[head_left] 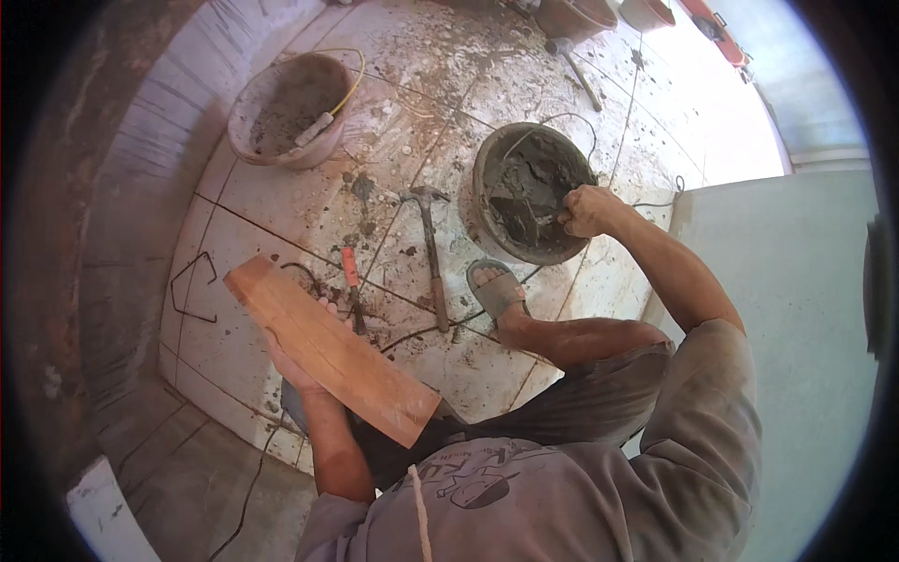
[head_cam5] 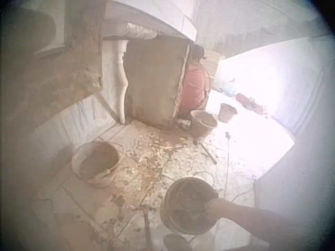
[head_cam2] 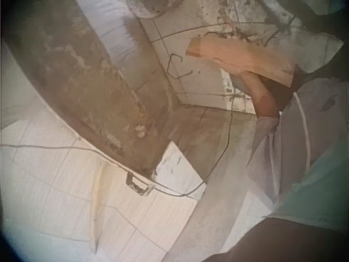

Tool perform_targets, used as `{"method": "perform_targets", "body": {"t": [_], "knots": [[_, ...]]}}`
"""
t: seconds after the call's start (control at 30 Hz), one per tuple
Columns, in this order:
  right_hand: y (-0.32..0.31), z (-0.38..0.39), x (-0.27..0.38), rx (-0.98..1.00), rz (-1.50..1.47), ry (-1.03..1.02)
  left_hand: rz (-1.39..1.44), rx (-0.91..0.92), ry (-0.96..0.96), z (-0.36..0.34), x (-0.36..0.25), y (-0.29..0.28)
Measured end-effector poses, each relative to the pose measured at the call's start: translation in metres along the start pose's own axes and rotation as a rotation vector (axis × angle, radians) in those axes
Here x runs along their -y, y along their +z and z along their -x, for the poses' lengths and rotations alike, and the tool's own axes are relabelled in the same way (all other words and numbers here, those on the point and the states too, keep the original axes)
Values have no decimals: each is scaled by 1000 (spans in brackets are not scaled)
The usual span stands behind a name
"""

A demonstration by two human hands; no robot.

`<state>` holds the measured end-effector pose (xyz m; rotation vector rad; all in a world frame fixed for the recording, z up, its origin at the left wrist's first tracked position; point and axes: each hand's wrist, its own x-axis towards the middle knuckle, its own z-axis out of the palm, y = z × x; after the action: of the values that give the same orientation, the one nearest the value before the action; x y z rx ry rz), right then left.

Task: The user is applying tiles and mortar to a concrete surface in a renovation site.

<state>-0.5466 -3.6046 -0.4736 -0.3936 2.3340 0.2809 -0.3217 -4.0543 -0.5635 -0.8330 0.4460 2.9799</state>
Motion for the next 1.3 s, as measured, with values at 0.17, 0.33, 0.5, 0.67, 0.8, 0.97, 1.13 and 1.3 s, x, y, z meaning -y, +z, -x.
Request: {"method": "perform_targets", "body": {"t": [0.17,0.33,0.5,0.67,0.8,0.97,1.13,1.3], "knots": [[0,-3,-3,20,-212,63,-17,-34,44,14,-10,0],[25,-4,-19,-141,-540,27,-15,8,31,14,-20,2],[34,5,-26,-140,-897,121,-41,-56,61,18,-23,2],[64,35,-36,-57,-1372,263,-26,9,66,19,-17,-3],[85,52,-3,-45,-1469,383,9,56,77,21,-41,-16],[123,103,41,-317,-1737,484,113,106,80,3,-17,-2],[115,138,96,-583,-1903,208,5,157,110,-13,-16,14],[36,143,177,-762,-2199,-297,-20,-266,122,3,-33,23]]}}
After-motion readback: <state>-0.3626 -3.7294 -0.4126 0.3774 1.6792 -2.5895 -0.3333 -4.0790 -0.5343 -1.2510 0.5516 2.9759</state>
